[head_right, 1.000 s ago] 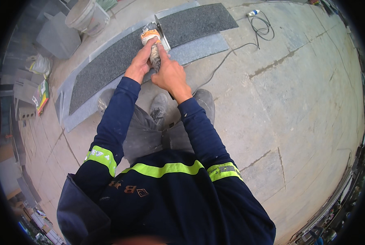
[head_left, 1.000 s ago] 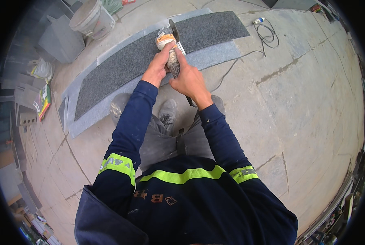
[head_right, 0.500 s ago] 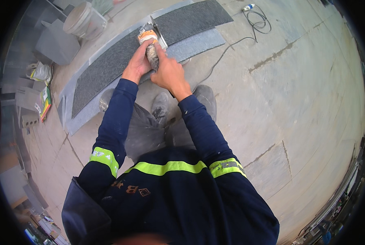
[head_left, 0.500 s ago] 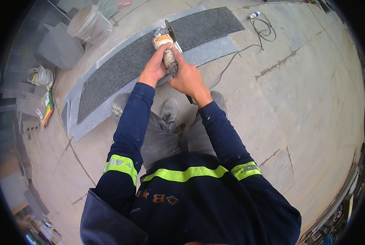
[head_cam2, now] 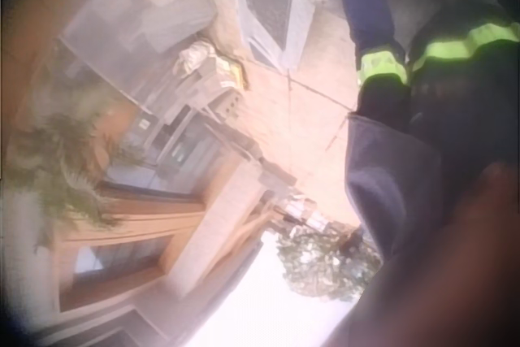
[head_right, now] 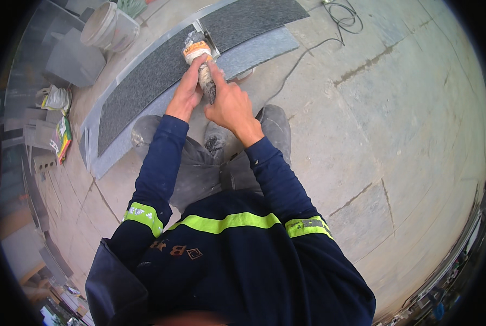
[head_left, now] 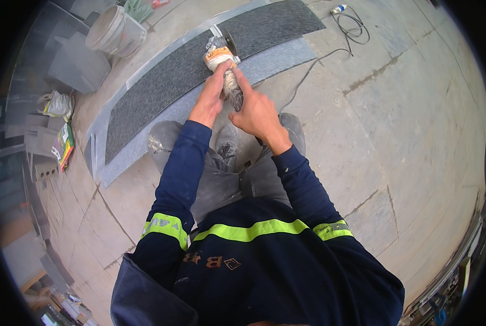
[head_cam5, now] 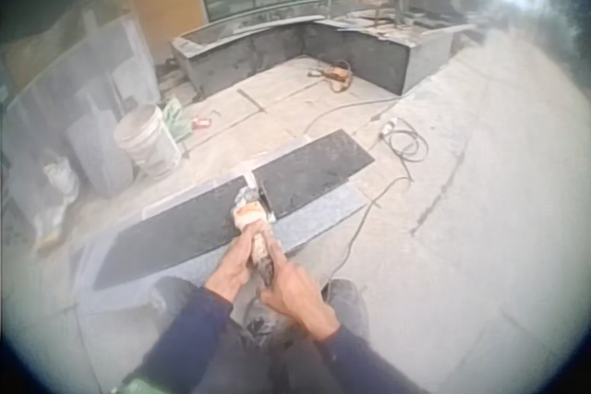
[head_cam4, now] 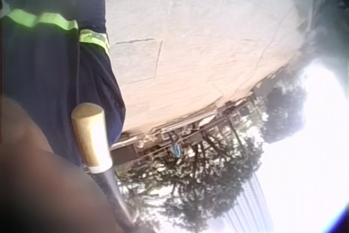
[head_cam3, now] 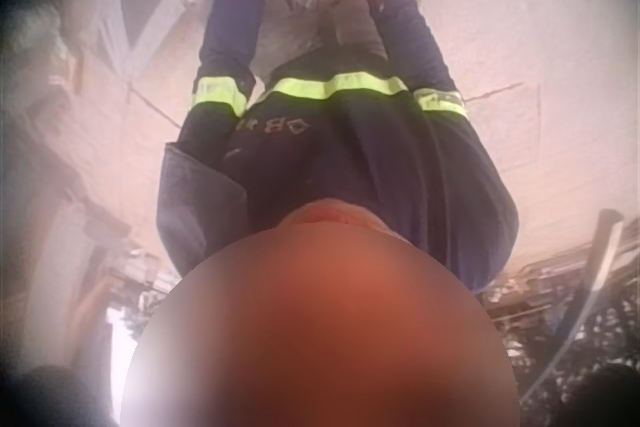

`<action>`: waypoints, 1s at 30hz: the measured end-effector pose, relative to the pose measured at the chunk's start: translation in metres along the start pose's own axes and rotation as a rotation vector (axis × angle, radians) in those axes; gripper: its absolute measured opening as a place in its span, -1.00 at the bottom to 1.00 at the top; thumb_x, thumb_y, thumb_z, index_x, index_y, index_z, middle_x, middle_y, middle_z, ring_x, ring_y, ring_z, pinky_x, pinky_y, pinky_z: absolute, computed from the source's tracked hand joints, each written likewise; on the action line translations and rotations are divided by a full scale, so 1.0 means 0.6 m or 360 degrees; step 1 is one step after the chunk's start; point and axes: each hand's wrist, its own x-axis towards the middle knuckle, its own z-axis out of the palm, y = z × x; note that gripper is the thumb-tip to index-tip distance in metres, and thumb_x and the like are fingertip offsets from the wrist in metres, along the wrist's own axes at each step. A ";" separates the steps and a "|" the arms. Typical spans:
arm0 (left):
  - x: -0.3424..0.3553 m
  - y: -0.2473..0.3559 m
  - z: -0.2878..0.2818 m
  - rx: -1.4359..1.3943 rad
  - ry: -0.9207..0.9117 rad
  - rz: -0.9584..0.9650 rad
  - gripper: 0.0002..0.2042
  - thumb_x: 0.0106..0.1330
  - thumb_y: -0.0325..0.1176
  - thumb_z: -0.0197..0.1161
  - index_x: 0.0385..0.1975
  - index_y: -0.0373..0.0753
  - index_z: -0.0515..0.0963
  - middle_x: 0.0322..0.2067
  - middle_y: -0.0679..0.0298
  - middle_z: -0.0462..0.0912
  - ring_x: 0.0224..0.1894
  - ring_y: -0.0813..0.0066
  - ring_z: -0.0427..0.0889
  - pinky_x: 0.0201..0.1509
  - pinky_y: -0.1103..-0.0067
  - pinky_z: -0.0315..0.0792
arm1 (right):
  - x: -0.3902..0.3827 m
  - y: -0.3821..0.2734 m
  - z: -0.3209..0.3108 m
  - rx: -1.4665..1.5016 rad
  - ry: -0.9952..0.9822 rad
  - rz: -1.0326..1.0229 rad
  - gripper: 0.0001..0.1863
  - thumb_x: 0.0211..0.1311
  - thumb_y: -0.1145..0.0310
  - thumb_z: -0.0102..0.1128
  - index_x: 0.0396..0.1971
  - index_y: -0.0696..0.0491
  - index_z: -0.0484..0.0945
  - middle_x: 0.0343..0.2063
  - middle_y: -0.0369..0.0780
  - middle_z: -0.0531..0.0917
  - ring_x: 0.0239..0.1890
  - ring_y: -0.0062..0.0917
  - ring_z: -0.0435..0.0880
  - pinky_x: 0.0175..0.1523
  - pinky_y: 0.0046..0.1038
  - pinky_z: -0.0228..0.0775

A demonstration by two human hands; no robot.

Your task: The person measures and marks a dark stone slab with a metal ruler and pencil, then uses an angle grinder to cut along the marked line. The person handles the slab, ruler, pencil, and grinder during the process.

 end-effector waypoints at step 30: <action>-0.017 -0.005 0.013 0.0049 0.0084 -0.0007 -0.53 0.61 0.03 0.39 0.23 -0.22 0.57 -0.09 0.19 0.79 -0.06 0.31 0.86 0.09 0.36 0.76 | -0.012 0.012 0.007 -0.0072 0.0119 -0.0124 0.21 -0.03 0.43 0.46 0.74 -0.02 0.14 -0.37 0.14 0.81 -0.22 0.18 0.83 -0.03 0.07 0.66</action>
